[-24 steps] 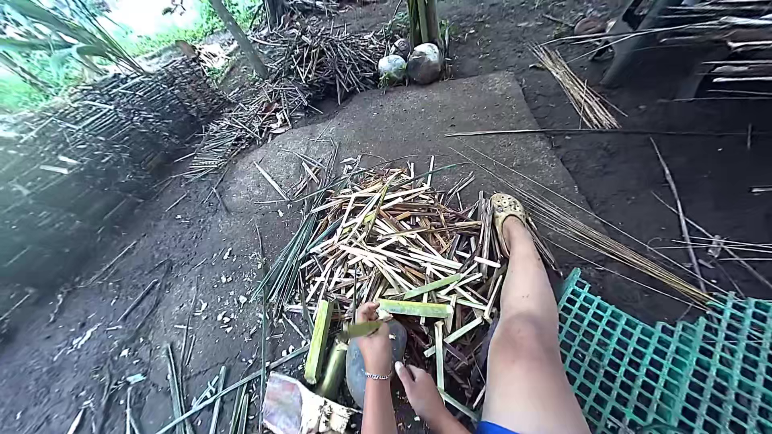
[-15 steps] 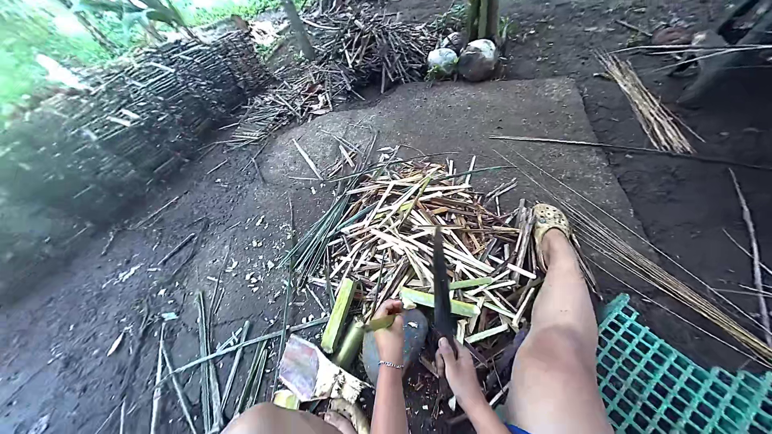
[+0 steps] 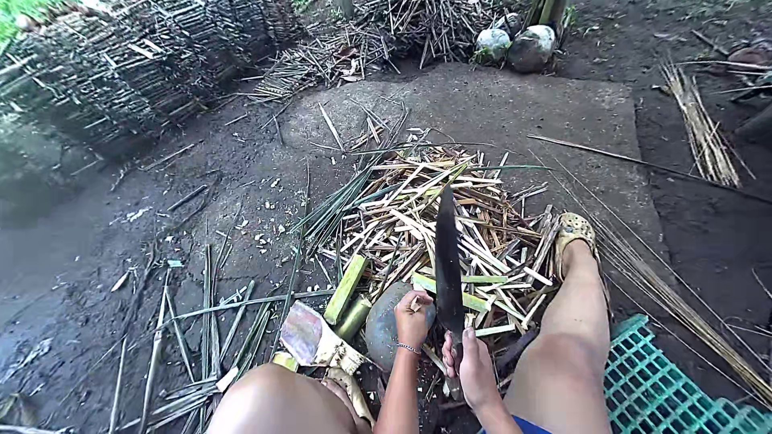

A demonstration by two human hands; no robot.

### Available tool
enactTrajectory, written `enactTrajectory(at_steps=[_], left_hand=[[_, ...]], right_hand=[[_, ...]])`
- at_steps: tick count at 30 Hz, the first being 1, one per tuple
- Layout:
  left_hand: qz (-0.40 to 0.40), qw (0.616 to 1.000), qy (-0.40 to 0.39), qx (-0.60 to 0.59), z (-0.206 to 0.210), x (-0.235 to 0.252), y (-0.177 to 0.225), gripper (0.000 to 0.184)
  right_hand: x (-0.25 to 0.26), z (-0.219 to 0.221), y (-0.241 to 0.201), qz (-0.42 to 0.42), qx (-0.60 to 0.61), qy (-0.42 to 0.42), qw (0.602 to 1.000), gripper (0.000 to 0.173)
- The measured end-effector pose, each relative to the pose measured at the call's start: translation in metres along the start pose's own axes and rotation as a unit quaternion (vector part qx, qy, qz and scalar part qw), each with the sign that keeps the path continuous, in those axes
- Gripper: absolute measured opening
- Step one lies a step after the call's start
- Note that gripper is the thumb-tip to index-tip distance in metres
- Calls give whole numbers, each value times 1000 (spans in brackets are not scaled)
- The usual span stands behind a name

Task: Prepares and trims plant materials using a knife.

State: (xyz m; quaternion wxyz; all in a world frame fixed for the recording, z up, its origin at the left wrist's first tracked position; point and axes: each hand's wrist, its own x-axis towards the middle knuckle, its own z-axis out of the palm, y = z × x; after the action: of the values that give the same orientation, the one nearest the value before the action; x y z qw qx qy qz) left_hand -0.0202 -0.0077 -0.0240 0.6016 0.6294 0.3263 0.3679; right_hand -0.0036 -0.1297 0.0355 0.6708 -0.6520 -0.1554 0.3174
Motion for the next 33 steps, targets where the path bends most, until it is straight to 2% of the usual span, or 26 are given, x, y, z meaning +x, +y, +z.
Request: enactTrajectory(at_steps=[4,7,11,15,21,23,26,27,30,33], left_hand=[[-29,999,12,5,5,-3,0,16],[-33,999,-8,-8,2,-2,-6,15],[-17,999,-31,-5,-4,-1,-3,16],[0,999,-38,-3,-4,-2,-3,17],[-12,999,-33,-11,-3,-3,-6,17],[7,1000,-19,-8,-3,-6,-5,16],[65,998,-6,19,-4,-4,0,13],[60,997,-8,42,-5,-5,-2,13],[11,995,-21,97,-5,-6,-1,12],[29,997,-3,69,0,-6,7,13]], right_hand=[[6,3,-15,-51,-79,-21,995,53],[9,0,-16,-72,-109,-32,991,56],[11,-2,-19,-36,-131,-49,990,48],[8,-2,-22,-55,-106,-39,992,55],[11,0,-23,-11,-184,-46,982,51],[6,0,-29,-6,-189,-48,981,52],[-1,-1,-36,-43,-227,-34,972,56],[-3,-1,-35,-48,-247,-30,967,58],[6,-4,-38,5,-258,-40,965,56],[5,-8,-51,18,-244,-52,968,57]])
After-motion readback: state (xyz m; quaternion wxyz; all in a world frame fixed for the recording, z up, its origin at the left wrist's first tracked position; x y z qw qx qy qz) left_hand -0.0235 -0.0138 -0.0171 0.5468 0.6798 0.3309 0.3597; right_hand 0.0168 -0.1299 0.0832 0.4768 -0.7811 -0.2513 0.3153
